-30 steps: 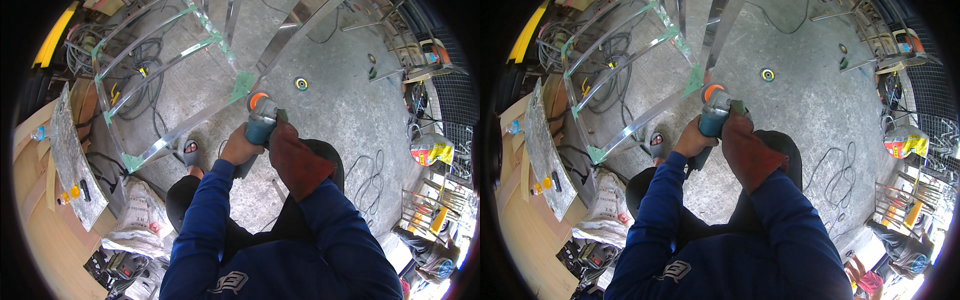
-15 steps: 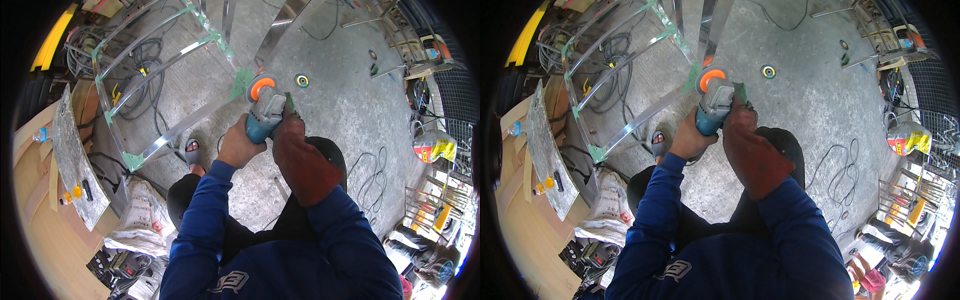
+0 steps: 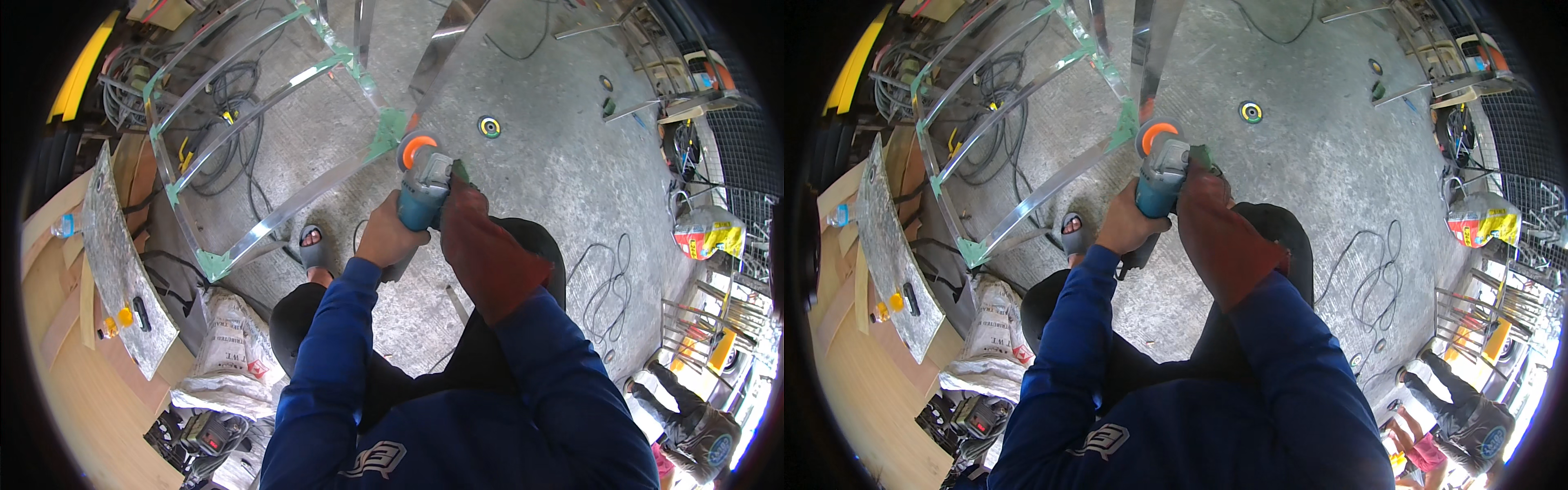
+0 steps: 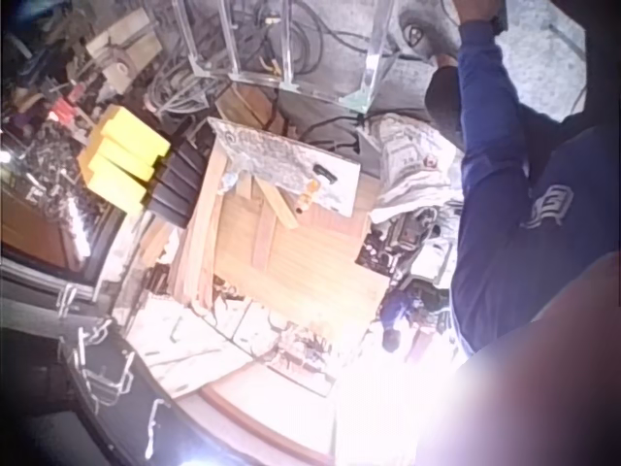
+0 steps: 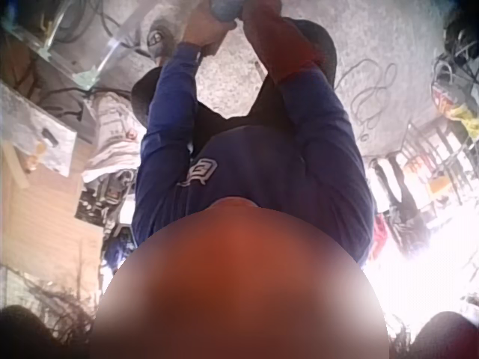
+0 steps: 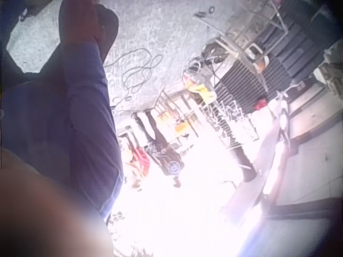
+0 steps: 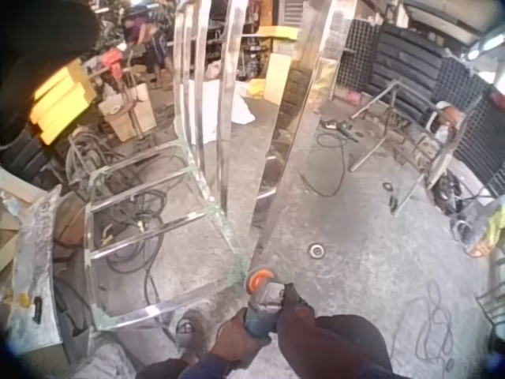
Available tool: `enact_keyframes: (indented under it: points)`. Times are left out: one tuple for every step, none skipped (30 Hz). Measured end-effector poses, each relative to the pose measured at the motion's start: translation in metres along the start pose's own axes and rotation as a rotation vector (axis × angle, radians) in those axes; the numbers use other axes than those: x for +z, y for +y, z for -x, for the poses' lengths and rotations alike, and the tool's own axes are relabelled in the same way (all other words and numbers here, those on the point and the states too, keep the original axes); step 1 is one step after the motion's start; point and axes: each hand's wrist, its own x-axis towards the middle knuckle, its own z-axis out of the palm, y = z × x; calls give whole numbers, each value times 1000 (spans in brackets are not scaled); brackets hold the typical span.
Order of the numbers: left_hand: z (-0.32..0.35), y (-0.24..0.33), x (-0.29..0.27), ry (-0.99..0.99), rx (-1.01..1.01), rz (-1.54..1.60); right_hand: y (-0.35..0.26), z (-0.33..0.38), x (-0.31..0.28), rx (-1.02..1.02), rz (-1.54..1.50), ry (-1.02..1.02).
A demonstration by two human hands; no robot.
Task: The person uses an angle grinder to smooth welds on a metal frame. They hold the frame with a gloved hand and move the grinder along joints, then pause to wipe the surface with a green pad.
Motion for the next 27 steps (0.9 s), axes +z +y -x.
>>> enact_keyframes:
  points:
    - [-2,-4,3,-25,-29,54,2,-2,-2,-13,-39,-77]
    - [-4,-8,5,-46,-55,111,3,-5,-3,-15,48,-20]
    - [-5,-12,6,-74,-92,159,4,-8,-4,-22,108,-10]
    - [-6,-15,7,-97,-130,203,6,-10,-5,-36,149,-17]
    - [-7,-18,8,-127,-181,240,8,-13,-7,-50,169,-29]
    - [-6,-20,9,-149,-236,271,10,-15,-8,-74,184,-44]
    - [-4,-22,10,-144,-252,316,11,-17,-10,-44,124,-46]
    - [0,-25,11,-131,-274,356,13,-18,-11,-107,198,-83]
    - [5,-27,12,-130,-315,395,14,-18,-12,-128,199,-106]
    - [10,-30,12,-109,-320,416,14,-18,-13,-99,126,-137]
    - [15,-33,11,-102,-345,435,13,-17,-13,-158,186,-168]
    - [19,-37,10,-87,-370,451,11,-16,-12,-160,165,-204]
    - [23,-40,10,-63,-407,488,8,-15,-11,-184,226,-218]
    - [25,-44,10,-30,-444,525,4,-14,-8,-116,91,-278]
    - [26,-49,9,-1,-492,567,-1,-12,-7,-52,28,-314]
    - [26,-53,8,28,-504,543,-5,-11,-3,37,-41,-344]
    - [25,-58,7,52,-527,525,-10,-9,-1,66,-42,-380]
    - [24,-62,5,74,-557,526,-13,-7,1,95,-41,-414]
    - [22,-67,3,84,-559,526,-16,-4,3,115,-44,-460]
    - [20,-71,1,90,-568,546,-18,-1,4,113,-36,-473]
    - [19,-75,-1,102,-599,568,-19,2,5,102,-31,-498]
    - [18,-77,-2,98,-585,565,-19,4,7,97,-18,-504]
    - [17,-79,-4,101,-593,564,-20,6,8,65,-25,-520]
    - [17,-80,-5,107,-614,571,-20,7,10,38,-24,-517]
    - [17,-80,-6,112,-591,570,-20,7,12,7,-23,-517]
    - [16,-80,-7,118,-579,578,-20,7,14,0,-10,-504]
    - [16,-78,-7,119,-578,593,-21,5,15,-13,2,-492]
